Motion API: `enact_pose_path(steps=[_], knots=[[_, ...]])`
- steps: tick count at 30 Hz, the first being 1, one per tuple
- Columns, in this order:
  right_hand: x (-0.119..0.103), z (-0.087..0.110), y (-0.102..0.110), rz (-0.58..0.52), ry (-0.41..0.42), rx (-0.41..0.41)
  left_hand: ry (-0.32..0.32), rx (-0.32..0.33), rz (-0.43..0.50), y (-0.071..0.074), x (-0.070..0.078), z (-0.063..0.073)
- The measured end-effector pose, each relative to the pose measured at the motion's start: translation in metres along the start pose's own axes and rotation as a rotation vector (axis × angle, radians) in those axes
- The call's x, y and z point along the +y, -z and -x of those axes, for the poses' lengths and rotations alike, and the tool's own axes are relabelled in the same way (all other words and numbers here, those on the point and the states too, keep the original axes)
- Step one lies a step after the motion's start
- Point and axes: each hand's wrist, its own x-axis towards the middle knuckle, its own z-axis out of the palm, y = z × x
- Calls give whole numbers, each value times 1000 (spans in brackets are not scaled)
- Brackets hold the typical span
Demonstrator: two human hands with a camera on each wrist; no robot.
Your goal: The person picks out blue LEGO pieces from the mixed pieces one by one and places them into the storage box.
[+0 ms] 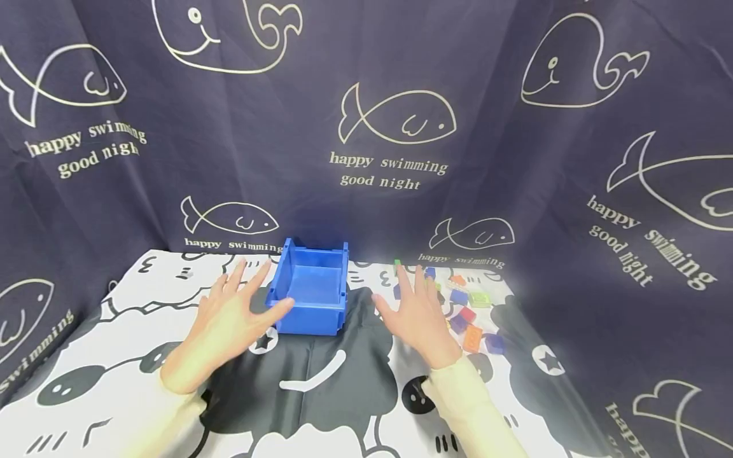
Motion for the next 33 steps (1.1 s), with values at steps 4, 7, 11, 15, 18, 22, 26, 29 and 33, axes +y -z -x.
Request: enact_pose_path(steps=[4, 7, 11, 15, 18, 22, 26, 29, 33], knots=[[-1, -21, -3, -44, -3, 15, 18, 48, 56, 3, -2, -23], [0, -39, -6, -90, -15, -2, 21, 55, 94, 0, -3, -40], [5, -59, -10, -141, -51, -48, 8, 60, 130, -12, -4, -59], [10, -74, -12, -197, -79, -40, 0, 92, 135, -27, -8, -73], [15, -83, -15, -246, -132, -30, 17, 118, 140, -37, -11, -82], [25, -93, -20, -266, -194, -15, 58, 145, 182, -48, -13, -88], [36, -101, -29, -246, -213, 6, 92, 157, 228, -54, -15, -90], [44, -106, -40, -218, -225, 33, 94, 160, 247, -57, -16, -92], [49, -108, -51, -197, -226, 67, 79, 161, 253, -59, -17, -94]])
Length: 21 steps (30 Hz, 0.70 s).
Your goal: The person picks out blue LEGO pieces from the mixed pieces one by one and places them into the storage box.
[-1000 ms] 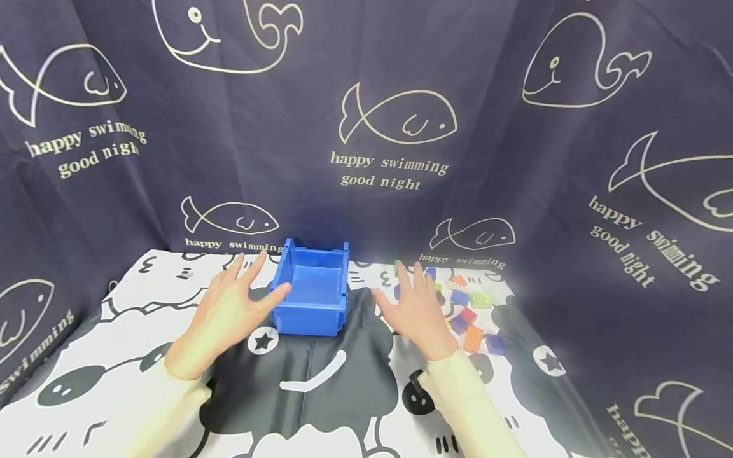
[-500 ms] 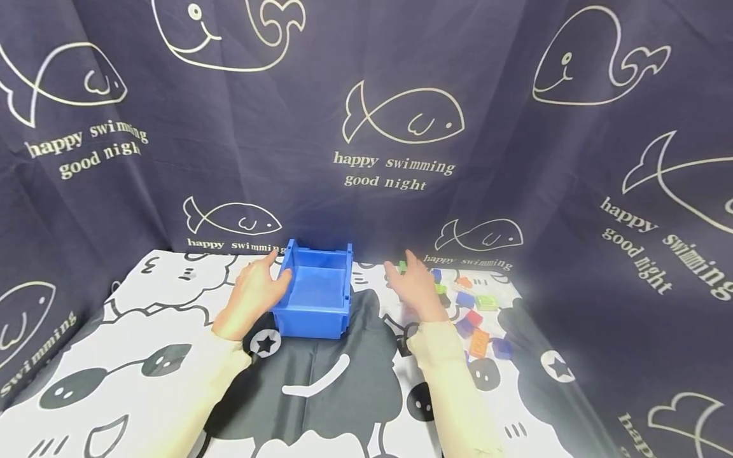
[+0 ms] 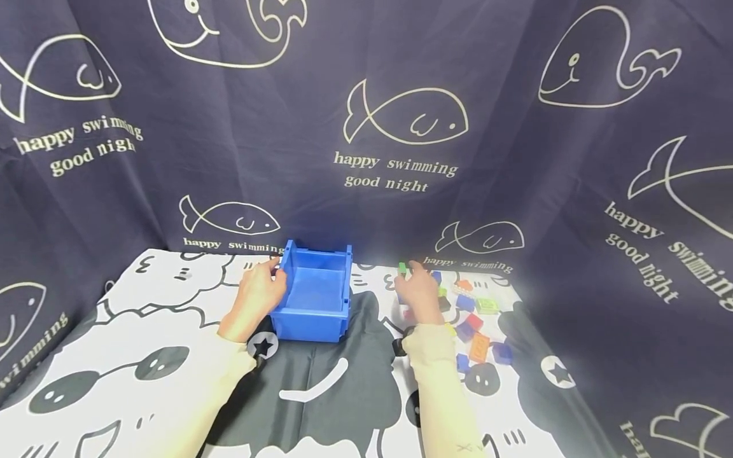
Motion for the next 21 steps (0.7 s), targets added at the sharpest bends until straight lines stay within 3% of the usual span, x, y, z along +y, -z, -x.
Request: enact_pose_path(steps=[6, 13, 21], knots=[[2, 1, -6, 40, 3, -37, -28, 10, -15, 0, -2, -1], [12, 2, -17, 72, 0, -95, -76, 77, -20, -11, -9, 4], [17, 2, -20, 97, 12, -102, -82, 105, -20, -12, -7, 6]])
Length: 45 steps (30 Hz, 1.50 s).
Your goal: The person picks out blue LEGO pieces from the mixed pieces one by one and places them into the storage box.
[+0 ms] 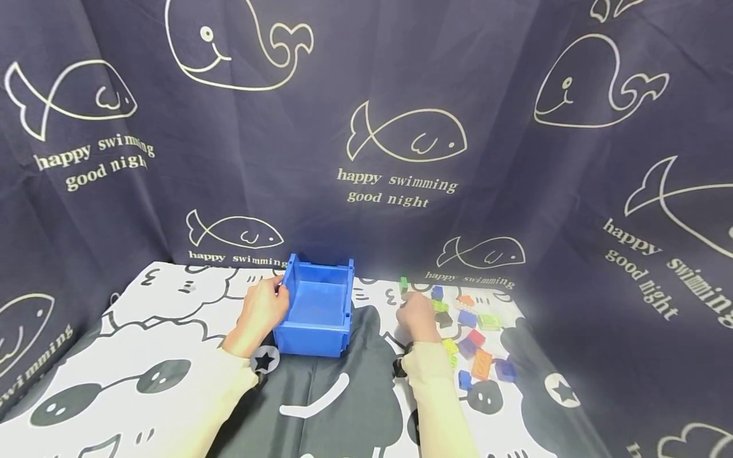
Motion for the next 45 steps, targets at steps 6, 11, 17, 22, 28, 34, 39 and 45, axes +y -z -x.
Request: enact_pose_path(steps=[6, 11, 17, 22, 28, 34, 39, 45], knots=[[2, -3, -3, -28, -40, -1, 11, 8, 2, 0, 1, 0], [3, -2, 1, -30, -34, 21, 11, 17, 8, -1, 1, 0], [-7, 5, 17, -56, -12, 83, 11, 29, 5, -2, 1, 0], [-19, 9, 32, -100, 51, 189, 6, 30, 9, -3, 1, -1], [-40, 19, 44, -128, 173, 303, 18, 26, 10, -2, 1, -1], [-68, 35, 50, -196, 249, 354, 25, 28, 4, -3, 0, 0], [-87, 47, 47, -269, 336, 391, 32, 26, 5, -4, -1, 0], [-103, 53, 35, -330, 406, 387, 25, 33, -4, -5, -2, -1]])
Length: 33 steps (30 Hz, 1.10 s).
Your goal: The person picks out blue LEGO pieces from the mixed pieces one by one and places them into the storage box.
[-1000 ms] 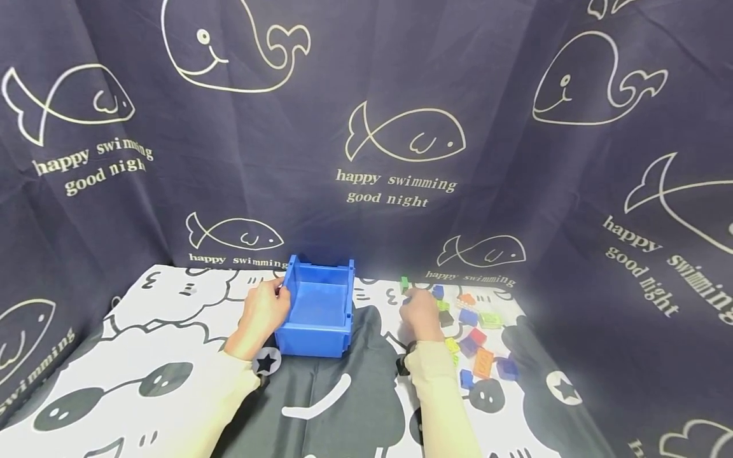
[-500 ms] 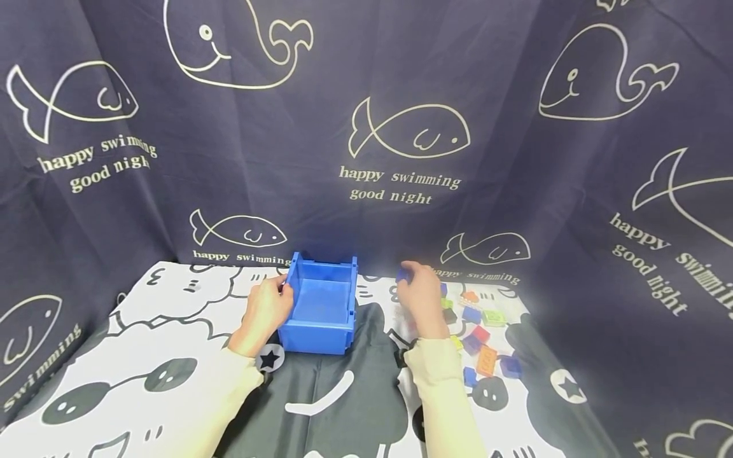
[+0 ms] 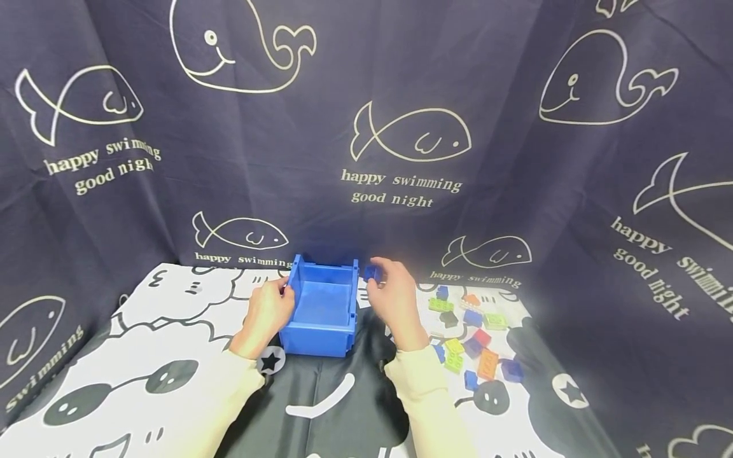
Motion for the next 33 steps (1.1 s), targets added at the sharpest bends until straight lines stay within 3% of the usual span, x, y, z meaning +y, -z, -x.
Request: enact_pose_path(steps=[11, 20, 33], knots=[[-15, 10, -18, -55, 53, -78, -1, 0, 7, 0, 1, 1], [-26, 18, -28, -60, 84, -206, 15, -13, 12, 0, 1, 1], [-34, 25, -44, 87, 175, -274, 13, -12, 3, 1, 0, 1]])
